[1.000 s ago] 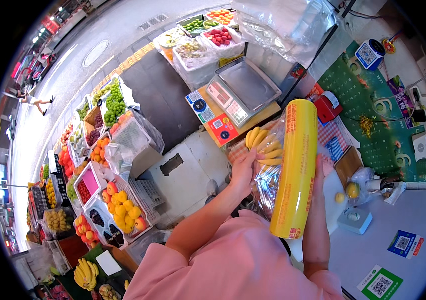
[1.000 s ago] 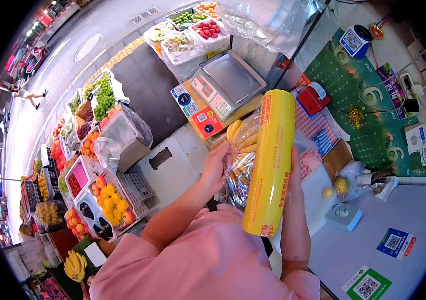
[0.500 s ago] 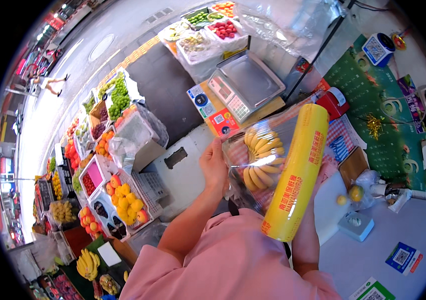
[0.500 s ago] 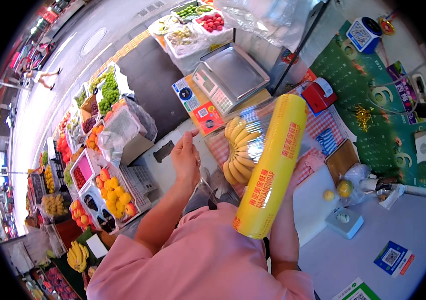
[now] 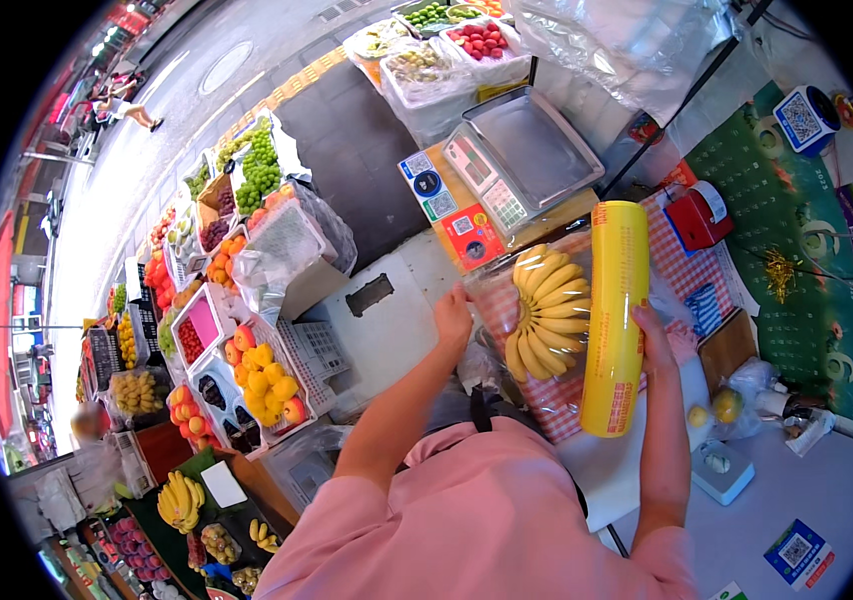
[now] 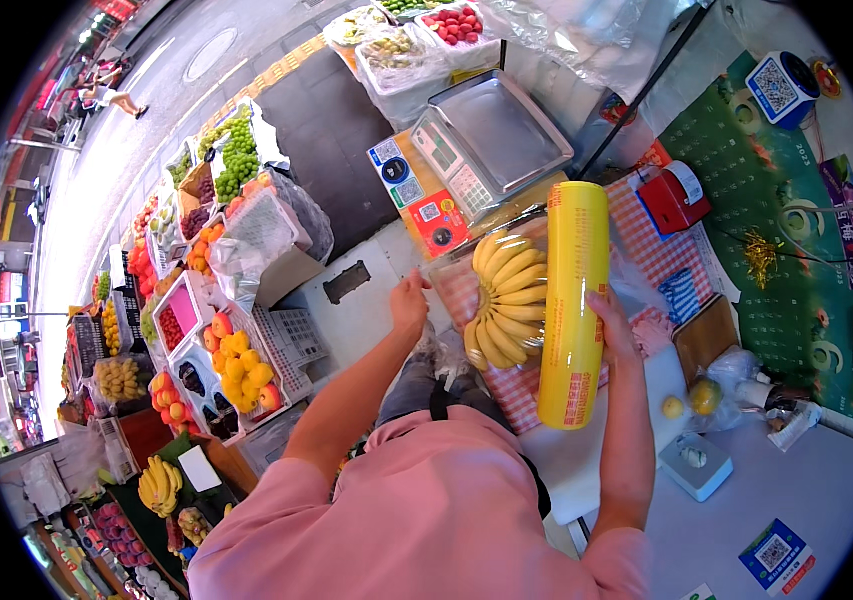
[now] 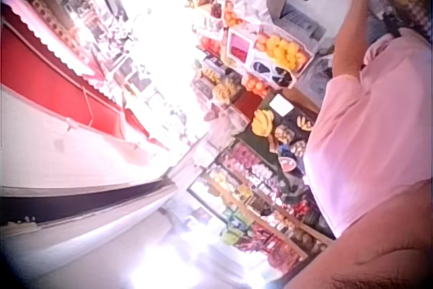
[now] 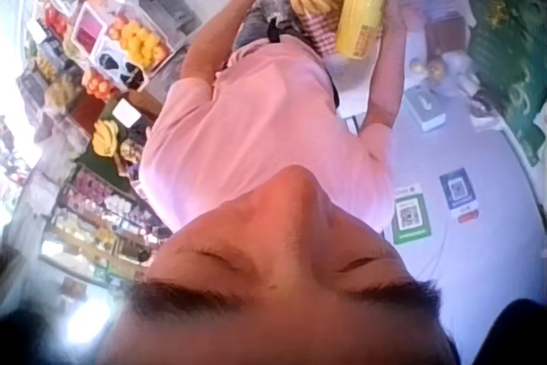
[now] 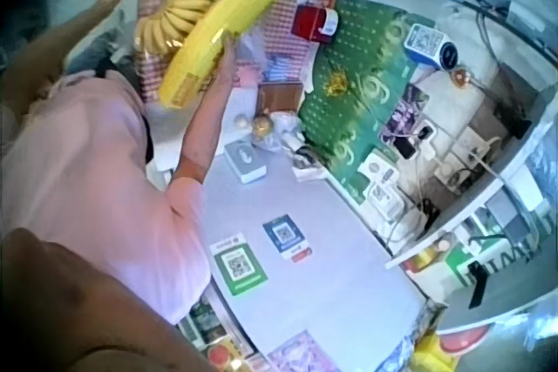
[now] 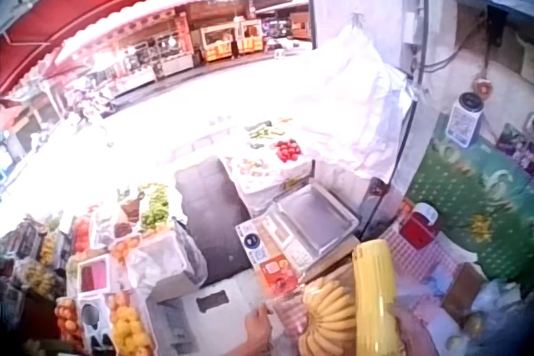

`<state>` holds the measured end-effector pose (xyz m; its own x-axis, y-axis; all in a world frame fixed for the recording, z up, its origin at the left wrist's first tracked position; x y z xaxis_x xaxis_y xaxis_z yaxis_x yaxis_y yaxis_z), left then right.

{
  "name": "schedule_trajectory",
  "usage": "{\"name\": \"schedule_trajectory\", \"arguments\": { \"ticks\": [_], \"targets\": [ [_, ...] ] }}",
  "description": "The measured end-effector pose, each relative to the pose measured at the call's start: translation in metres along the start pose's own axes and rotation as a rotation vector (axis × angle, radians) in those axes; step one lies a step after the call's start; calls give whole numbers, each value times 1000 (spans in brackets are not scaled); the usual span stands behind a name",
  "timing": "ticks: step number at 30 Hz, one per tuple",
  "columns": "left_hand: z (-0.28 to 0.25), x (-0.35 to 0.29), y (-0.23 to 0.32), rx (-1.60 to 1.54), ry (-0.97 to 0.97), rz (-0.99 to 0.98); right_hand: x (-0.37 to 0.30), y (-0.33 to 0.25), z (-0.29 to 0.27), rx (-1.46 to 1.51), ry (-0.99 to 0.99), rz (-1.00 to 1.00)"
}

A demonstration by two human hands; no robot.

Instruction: The person retrieves a bunch of bananas from a cardboard box, places it on a scale, and wraps it in plastic film by hand.

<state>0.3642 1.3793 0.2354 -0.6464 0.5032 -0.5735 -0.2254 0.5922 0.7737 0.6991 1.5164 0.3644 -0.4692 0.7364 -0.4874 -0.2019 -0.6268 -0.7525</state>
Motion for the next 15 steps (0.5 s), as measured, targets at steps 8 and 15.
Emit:
{"name": "schedule_trajectory", "arguments": {
  "ticks": [8, 15],
  "targets": [
    [40, -37, 15, 453, 106, 587, 13, -3, -14, -213, 53, -14],
    [108, -32, -24, 92, -277, -145, 14, 8, -37, -120, 18, 10]
  ]
}}
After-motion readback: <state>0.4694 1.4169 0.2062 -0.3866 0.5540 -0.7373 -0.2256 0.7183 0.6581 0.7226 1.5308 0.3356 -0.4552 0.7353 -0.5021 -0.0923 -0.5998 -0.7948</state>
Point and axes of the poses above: each hand's wrist, its own x-axis towards the middle knuckle, its own z-axis out of the palm, y = z × x, the point moved 3 cm from there along x, towards the middle knuckle, and after that the axes turned 3 degrees about -z, right-handed, at the moved point
